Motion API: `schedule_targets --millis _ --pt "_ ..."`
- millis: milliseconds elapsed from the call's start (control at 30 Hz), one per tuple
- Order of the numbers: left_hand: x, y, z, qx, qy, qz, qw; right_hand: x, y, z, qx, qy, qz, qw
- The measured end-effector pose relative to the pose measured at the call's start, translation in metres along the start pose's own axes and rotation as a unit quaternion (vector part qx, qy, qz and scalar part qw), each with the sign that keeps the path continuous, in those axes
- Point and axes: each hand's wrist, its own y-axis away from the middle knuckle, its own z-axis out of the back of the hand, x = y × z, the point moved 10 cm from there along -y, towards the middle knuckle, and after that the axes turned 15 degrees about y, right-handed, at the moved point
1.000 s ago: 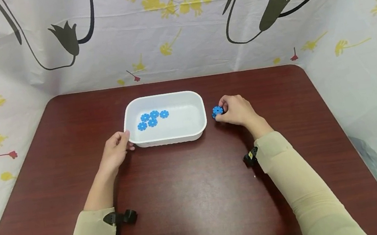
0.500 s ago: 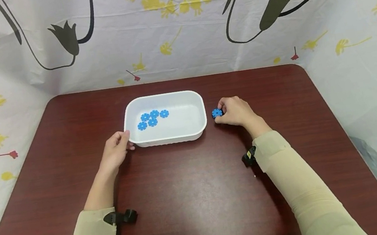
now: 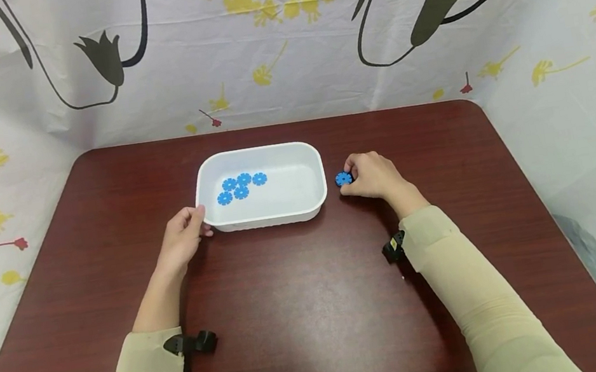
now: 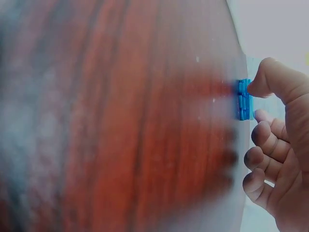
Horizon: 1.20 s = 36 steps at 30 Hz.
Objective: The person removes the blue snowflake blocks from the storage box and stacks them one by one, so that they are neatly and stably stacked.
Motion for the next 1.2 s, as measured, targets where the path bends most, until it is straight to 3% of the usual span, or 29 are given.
schedule_targets --millis 367,867,1200 --pt "0.000 0.000 0.000 0.001 -0.002 -0.006 1.0000 -0.001 0.000 0.026 -0.082 -0.046 -0.016 0.995" --pt "-0.001 0.000 0.000 0.004 0.000 -0.006 1.0000 0.039 -0.012 0.056 -0.139 -0.101 0.022 0.985" --pt "-0.003 0.000 -0.001 0.012 0.005 -0.004 0.9999 0.065 -0.023 0.062 -0.164 -0.108 0.004 0.981"
